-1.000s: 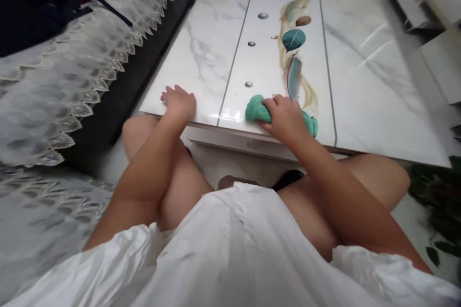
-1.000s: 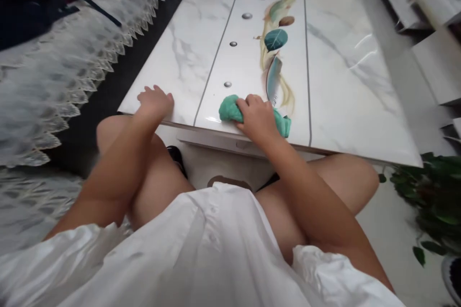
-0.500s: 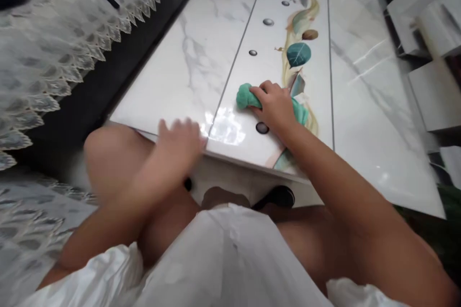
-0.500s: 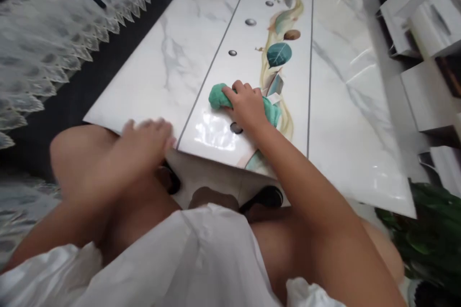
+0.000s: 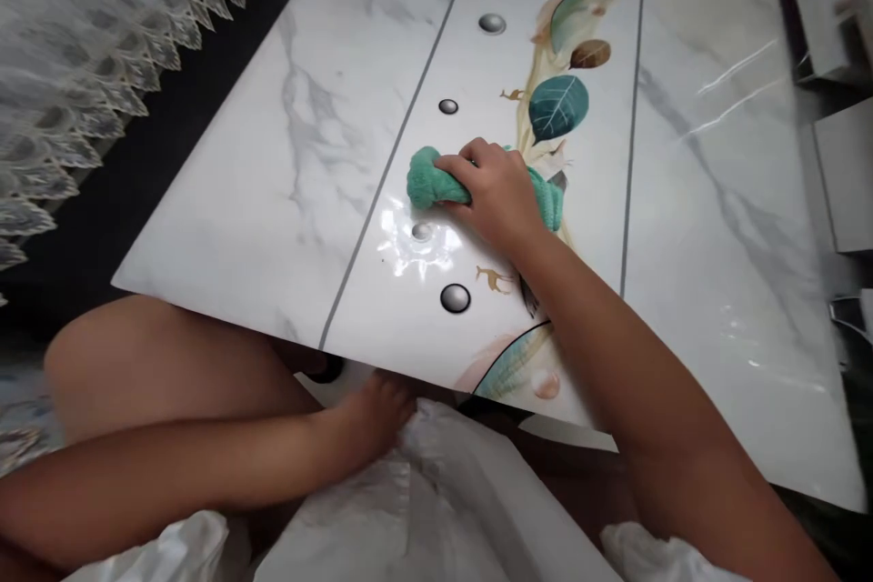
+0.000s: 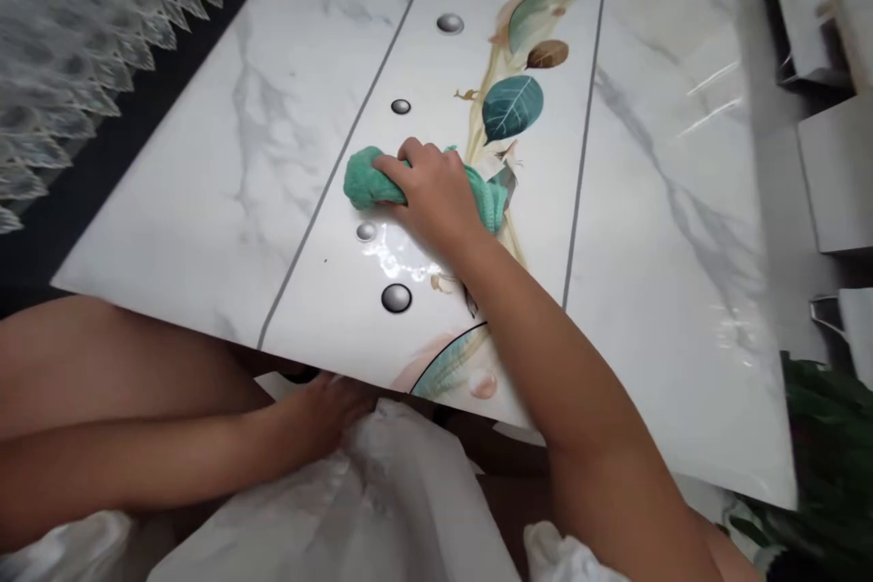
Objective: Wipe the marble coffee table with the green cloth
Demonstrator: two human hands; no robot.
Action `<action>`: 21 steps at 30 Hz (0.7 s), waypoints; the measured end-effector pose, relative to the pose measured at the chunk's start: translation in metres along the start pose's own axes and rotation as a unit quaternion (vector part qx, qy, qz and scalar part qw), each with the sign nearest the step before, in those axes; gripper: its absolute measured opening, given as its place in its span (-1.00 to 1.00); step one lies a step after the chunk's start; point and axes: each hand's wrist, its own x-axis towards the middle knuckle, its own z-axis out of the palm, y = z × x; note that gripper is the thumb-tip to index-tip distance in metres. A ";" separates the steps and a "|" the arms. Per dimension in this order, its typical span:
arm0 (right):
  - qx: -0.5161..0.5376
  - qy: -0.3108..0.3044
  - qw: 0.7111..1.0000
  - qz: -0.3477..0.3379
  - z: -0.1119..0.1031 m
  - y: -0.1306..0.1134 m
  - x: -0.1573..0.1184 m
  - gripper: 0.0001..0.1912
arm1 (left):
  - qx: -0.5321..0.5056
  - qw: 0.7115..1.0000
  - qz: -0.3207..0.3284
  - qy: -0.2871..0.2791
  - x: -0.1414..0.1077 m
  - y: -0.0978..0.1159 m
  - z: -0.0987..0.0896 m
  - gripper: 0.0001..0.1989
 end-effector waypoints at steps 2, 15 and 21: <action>-0.001 0.012 1.000 -0.005 0.001 0.003 0.001 -0.51 | 0.021 0.994 -0.077 -0.080 -0.001 0.001 -0.017 -0.38; -0.021 0.109 0.981 0.162 0.002 0.038 0.047 -0.57 | 0.047 0.992 -0.064 -0.098 0.021 -0.005 -0.029 -0.51; -0.023 0.128 0.939 0.319 -0.016 0.119 0.031 -0.47 | 0.059 0.992 -0.068 -0.092 0.020 -0.015 -0.023 -0.52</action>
